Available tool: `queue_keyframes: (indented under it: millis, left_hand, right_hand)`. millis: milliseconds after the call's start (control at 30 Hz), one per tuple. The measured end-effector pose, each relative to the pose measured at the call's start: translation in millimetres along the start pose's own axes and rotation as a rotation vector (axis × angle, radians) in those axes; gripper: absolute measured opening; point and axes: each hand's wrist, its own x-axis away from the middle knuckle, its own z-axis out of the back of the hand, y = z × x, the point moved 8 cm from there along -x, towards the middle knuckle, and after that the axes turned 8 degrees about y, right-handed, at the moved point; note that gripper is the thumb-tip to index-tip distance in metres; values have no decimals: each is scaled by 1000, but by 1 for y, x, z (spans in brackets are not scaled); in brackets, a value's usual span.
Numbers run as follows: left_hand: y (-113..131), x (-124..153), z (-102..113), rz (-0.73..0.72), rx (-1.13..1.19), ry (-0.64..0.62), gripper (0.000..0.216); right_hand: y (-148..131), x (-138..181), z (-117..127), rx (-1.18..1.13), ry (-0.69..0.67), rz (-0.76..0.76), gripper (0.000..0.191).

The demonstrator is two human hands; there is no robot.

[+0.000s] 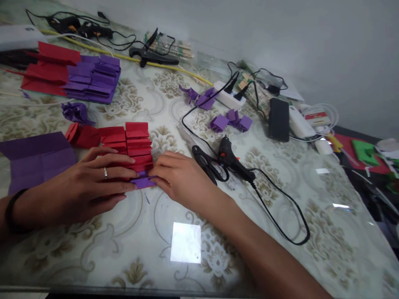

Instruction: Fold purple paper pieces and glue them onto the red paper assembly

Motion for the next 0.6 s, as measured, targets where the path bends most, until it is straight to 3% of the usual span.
queue_keyframes:
  millis: [600]
  left_hand:
    - [-3, 0, -2, -3, 17, 16, 20]
  right_hand:
    - [0, -1, -3, 10, -11, -17, 10]
